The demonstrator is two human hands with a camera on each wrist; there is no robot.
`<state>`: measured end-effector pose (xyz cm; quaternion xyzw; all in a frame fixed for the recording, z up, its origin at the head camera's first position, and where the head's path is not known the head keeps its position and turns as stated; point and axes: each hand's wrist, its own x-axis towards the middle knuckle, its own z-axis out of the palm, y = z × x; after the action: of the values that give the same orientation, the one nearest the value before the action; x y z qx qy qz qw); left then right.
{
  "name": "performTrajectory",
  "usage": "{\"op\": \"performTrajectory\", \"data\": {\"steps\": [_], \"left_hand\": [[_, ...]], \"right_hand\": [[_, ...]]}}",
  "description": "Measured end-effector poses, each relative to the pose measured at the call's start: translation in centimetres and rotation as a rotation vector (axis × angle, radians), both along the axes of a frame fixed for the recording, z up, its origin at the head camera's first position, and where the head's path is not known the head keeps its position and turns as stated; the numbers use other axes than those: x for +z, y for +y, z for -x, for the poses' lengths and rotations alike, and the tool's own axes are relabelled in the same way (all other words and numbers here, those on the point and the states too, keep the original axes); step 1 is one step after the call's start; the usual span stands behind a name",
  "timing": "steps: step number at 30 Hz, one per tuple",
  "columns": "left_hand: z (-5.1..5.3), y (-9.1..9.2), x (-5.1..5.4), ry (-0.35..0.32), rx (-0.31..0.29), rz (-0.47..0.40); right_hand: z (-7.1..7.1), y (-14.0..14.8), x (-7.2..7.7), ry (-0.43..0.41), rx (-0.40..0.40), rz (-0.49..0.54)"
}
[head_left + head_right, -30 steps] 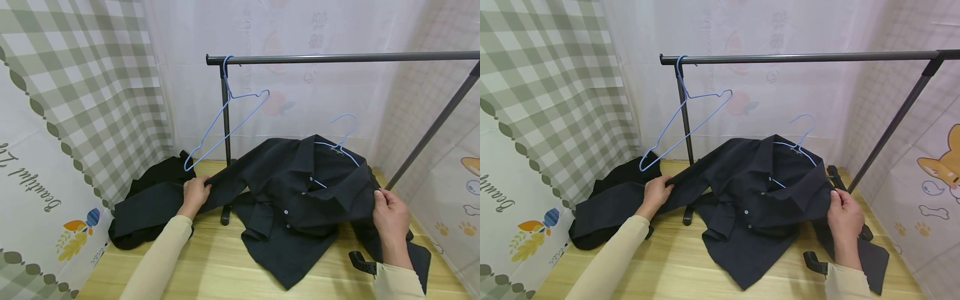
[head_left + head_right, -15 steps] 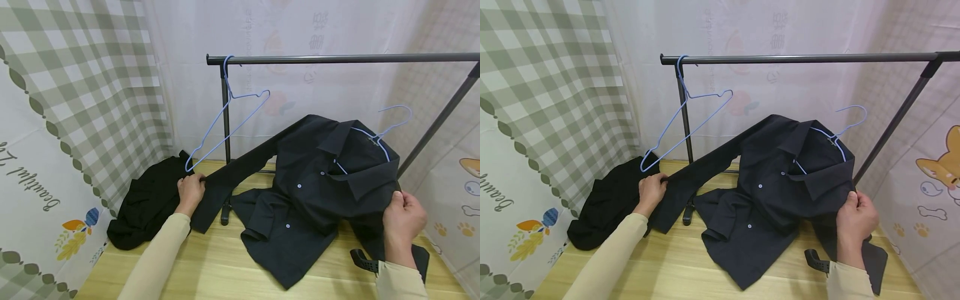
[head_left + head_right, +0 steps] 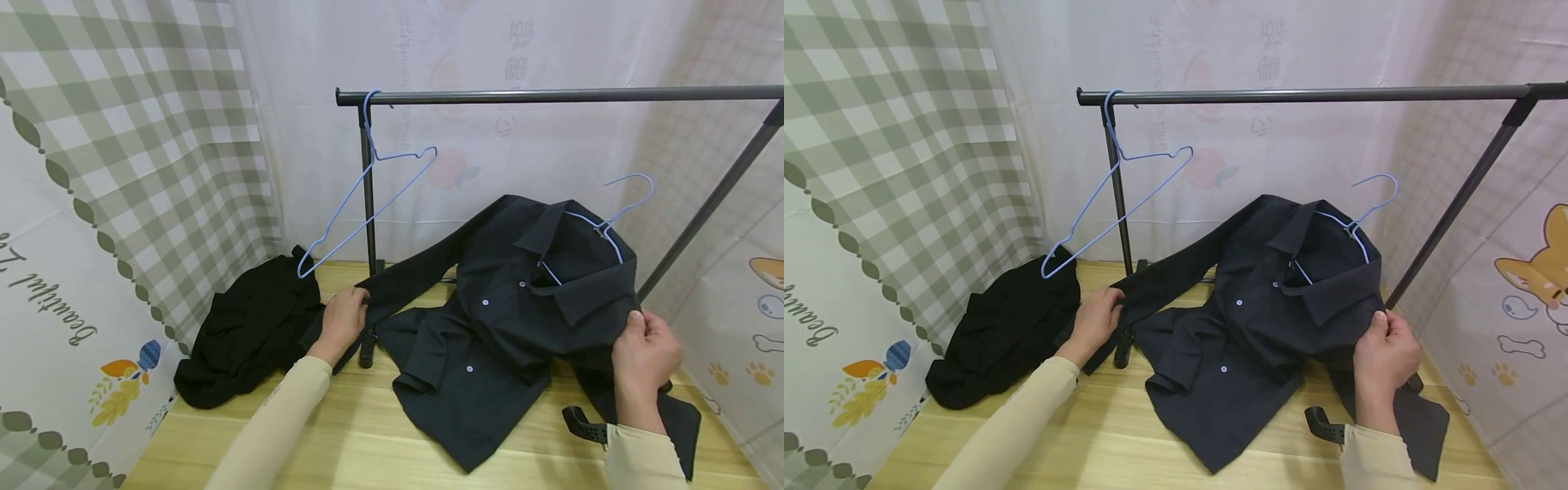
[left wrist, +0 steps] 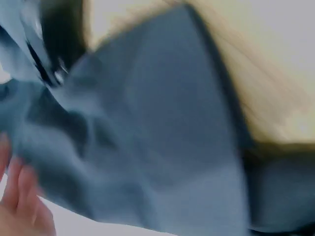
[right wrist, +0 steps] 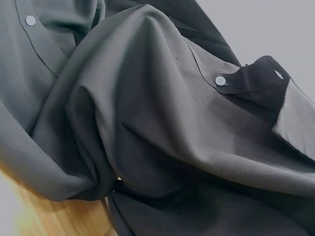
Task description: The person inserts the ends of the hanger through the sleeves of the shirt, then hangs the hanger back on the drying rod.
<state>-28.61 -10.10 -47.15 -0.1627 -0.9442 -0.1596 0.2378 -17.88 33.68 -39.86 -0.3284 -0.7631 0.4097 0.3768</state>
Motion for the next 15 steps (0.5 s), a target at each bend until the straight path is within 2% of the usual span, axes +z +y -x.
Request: {"op": "performTrajectory", "data": {"steps": [2,5,7,9,10,12,15], "left_hand": [[-0.2,1.2,-0.2,-0.108,-0.071,0.089],[-0.4,2.6,-0.5,-0.319,-0.096,0.212],[-0.4,3.2,-0.8,-0.379,-0.092,0.270],[-0.4,3.5,-1.0,-0.386,-0.099,0.259],[-0.4,3.5,-1.0,-0.380,-0.108,0.219],[-0.4,3.2,-0.7,-0.392,-0.130,0.052],[-0.6,2.4,0.5,-0.438,-0.123,-0.318]], "right_hand": [[0.0,0.0,0.0,-0.001,-0.002,-0.003],[-0.1,-0.1,0.0,-0.021,-0.005,0.004],[-0.1,0.0,0.0,-0.038,-0.006,0.015],[-0.2,0.0,0.0,-0.050,-0.003,0.026],[-0.3,0.1,-0.1,-0.056,-0.001,0.034],[-0.3,0.2,-0.2,-0.067,-0.007,0.052],[-0.5,0.5,-0.2,-0.078,-0.020,0.083]]}}
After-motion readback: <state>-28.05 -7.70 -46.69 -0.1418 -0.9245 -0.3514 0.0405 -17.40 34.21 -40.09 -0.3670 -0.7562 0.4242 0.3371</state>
